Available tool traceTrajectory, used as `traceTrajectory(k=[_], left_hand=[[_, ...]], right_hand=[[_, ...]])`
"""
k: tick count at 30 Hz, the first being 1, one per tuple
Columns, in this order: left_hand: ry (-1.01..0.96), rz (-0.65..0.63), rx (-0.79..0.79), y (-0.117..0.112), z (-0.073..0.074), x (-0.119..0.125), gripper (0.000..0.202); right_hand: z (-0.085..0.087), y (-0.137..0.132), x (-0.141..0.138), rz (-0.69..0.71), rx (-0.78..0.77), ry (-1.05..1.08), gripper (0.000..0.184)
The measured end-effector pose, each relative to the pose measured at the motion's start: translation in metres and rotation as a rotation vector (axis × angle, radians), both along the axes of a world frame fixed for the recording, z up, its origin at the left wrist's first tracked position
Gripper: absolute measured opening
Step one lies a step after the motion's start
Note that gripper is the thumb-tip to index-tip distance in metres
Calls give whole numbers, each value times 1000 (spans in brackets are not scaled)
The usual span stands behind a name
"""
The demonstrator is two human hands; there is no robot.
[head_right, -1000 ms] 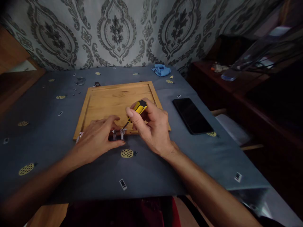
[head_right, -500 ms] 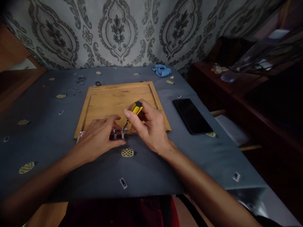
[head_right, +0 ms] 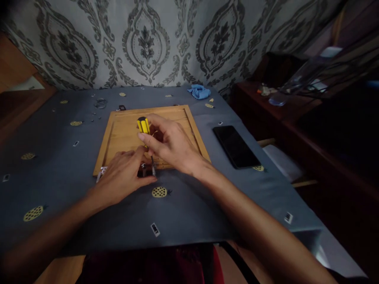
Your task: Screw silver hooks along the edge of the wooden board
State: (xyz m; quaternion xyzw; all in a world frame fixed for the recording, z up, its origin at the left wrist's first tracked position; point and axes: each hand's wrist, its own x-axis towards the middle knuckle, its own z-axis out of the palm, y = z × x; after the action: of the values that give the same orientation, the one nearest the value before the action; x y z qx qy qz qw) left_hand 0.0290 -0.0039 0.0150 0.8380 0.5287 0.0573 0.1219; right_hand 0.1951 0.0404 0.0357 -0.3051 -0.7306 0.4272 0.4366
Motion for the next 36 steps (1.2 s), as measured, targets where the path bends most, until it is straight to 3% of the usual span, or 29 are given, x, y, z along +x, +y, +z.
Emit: traceTrajectory(k=[5,11,18,22,28,36], left_hand=[[-1,4,3,0,-1,0,53],[-10,-1,1,0,-1,0,51],[-51,12,-1,-1,-1,0,46],[-48,0,2,0,-1,-1,49],[-45,10,-16,0,-3,-1,51],[-45,5,-1,0,-3,-1,50]], right_hand=[[1,8,-11,45,-46,34,39],[-5,7,-8,-23,-116,113,42],[-4,4,6,47,-128,103,42],[-5,4,5,18,-134,127,35],[-7,2,0,-11,-185,195,47],[2,0,12,80,-177,80,35]])
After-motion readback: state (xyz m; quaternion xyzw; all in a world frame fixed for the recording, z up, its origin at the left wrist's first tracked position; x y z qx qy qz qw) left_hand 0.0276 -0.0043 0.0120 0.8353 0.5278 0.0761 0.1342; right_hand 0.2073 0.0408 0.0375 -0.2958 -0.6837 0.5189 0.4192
